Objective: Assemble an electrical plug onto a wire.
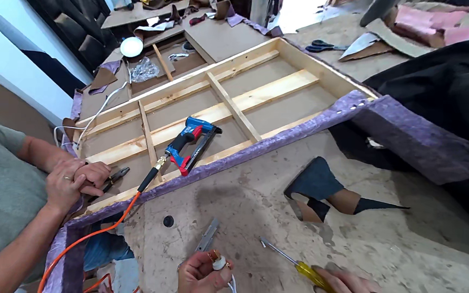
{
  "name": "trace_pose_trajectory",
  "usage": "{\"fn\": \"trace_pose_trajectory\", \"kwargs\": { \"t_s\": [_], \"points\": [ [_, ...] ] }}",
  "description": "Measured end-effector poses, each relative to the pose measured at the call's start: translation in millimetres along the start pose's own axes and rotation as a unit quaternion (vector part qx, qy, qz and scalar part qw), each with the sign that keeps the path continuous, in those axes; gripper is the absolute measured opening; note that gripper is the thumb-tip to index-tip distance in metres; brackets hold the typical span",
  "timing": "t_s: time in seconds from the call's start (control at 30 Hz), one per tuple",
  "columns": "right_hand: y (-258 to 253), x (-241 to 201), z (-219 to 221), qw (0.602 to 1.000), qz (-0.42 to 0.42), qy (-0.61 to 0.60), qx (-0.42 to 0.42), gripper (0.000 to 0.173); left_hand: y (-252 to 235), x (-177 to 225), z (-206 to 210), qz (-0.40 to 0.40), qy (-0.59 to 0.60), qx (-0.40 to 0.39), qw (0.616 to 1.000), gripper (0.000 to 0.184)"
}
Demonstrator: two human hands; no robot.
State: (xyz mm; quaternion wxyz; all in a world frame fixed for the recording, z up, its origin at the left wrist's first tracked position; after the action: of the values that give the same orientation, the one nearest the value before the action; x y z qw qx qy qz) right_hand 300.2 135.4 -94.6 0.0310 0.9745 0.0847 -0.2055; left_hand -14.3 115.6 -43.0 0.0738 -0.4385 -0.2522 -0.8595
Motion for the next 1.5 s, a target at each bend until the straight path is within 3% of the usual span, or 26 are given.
{"fn": "trace_pose_trajectory", "kwargs": {
  "t_s": [0.1,0.2,0.3,0.5,0.73,1.5],
  "points": [
    [-5,-6,-16,0.997,-0.035,-0.072,0.005,0.029,2,-4,7,-0.01,0.0,-0.019,1.0,0.021],
    [-21,-33,-60,0.984,-0.067,-0.157,-0.05,0.034,3,0,11,-0.001,0.001,-0.041,0.999,0.023],
    [-31,-65,-113,0.98,-0.131,-0.135,-0.067,0.044,5,2,14,0.009,-0.001,-0.066,0.998,0.023],
    [-40,-106,-162,0.952,-0.303,-0.049,-0.001,0.031,9,3,19,0.021,-0.007,-0.101,0.995,0.025],
    [-45,-125,-161,0.943,-0.329,-0.053,0.005,0.03,11,6,22,0.025,-0.001,-0.114,0.993,0.026],
    [-46,-123,-156,0.942,-0.334,-0.032,-0.004,0.032,13,8,29,0.024,0.0,-0.158,0.987,0.028]
  ]
}}
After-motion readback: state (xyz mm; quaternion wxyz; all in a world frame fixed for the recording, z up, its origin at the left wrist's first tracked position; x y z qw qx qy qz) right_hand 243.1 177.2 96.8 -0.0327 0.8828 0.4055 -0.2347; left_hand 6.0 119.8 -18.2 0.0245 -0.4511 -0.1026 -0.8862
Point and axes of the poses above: each hand's wrist, its own y-axis away from the middle knuckle, its own z-axis out of the palm, x = y × z, the point moved 10 cm from there along -y, towards the middle knuckle, and after that the axes turned 9 degrees about x, right-handed, at the moved point
